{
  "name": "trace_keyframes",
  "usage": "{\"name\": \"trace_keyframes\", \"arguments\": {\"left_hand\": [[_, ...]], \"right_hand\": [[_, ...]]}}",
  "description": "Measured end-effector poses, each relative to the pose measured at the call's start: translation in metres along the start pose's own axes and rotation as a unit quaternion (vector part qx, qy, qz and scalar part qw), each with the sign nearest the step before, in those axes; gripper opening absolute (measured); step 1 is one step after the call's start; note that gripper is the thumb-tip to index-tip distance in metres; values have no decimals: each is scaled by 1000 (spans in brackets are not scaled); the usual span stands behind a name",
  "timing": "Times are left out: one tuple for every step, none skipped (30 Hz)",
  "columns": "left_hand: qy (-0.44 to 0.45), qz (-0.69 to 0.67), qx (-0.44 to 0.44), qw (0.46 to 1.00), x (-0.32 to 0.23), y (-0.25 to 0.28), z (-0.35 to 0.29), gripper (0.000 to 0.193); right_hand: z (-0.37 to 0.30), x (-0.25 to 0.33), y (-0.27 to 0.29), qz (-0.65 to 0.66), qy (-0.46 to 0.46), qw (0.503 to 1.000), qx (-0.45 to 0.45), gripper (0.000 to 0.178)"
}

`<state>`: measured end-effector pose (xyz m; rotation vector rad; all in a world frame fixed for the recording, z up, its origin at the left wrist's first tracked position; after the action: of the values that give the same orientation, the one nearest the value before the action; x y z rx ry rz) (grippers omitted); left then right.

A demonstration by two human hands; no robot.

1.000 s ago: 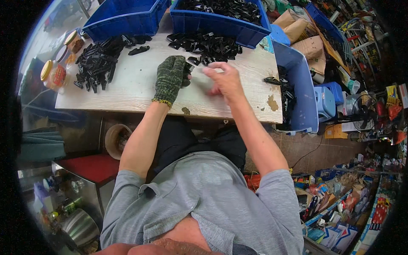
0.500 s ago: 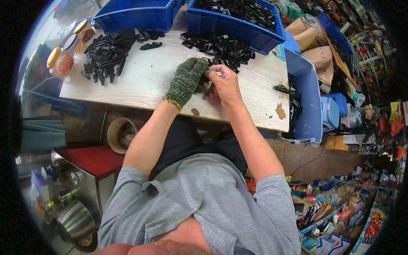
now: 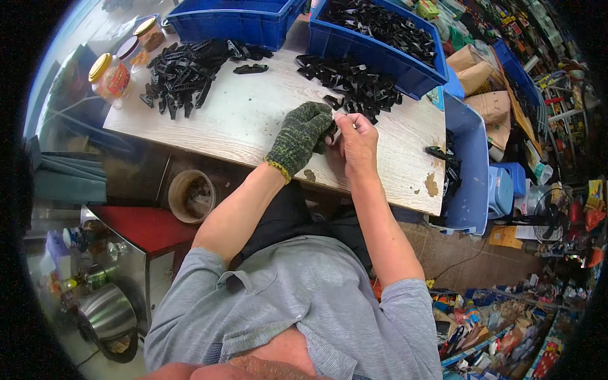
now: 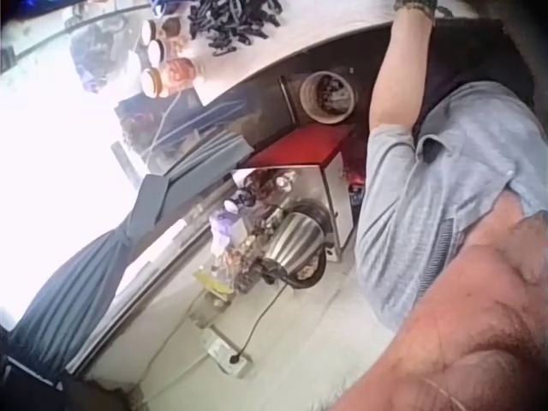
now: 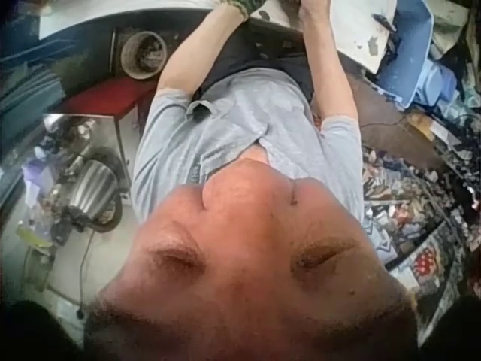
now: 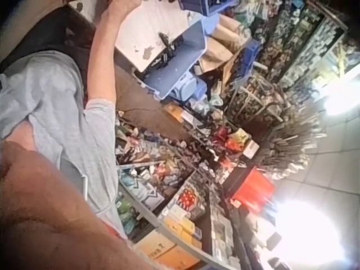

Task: Sorting small black industrial components from a pile into organized blue bins on a workbench.

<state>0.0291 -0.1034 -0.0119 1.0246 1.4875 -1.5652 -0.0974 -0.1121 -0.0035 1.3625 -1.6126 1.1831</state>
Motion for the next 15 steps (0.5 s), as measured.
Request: {"name": "trace_keyframes", "arguments": {"left_hand": [[21,-33,-6,999,2,0,-2,19],[42,-67,-13,997,4,1,-4,19],[40,-66,-16,997,3,1,-5,19],[41,-72,-11,997,3,-2,-8,18],[41,-78,-7,996,3,-4,-10,17],[41,-84,-2,996,2,-4,-10,17],[40,-83,-5,996,2,-3,-10,17],[38,-81,-6,996,2,-1,-9,16],[36,-80,-6,996,2,0,-8,16],[34,-78,-6,996,2,0,-6,16],[35,-78,-6,996,2,1,-5,16],[38,-87,-8,995,3,2,-5,15],[42,-97,-10,994,3,4,-4,15],[47,-106,-12,993,4,5,-4,15],[47,-105,-12,993,4,7,-3,15]], "right_hand": [[0,0,0,-3,0,1000,-6,21],[0,-1,1,-6,0,1000,-11,21],[-1,-1,1,-9,0,1000,-17,22],[-1,-2,0,-9,-1,1000,-14,22],[-2,-3,1,-6,1,1000,-13,22],[-2,-3,1,-4,3,1000,-12,22],[-1,-4,1,-1,6,1000,-12,21],[1,-4,2,-1,5,1000,-10,21],[2,-4,1,-6,8,1000,-10,22],[2,-3,1,-12,12,1000,-9,22],[2,-2,1,-17,16,1000,-10,22],[3,-2,1,-16,16,1000,-10,22],[2,-2,0,-23,17,1000,-10,22],[1,0,-3,-30,17,999,-9,22],[0,2,-5,-36,17,999,-9,22]]}}
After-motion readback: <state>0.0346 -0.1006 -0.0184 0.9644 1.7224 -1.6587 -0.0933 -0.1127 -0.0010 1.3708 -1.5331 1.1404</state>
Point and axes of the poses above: each hand's wrist, its own z-axis towards the middle knuckle, its own y-axis out of the back of the hand, x = y × z, the point moved 8 cm from there along z, towards the middle knuckle, and after that the axes turned 12 degrees about -y, right-handed, at the moved point
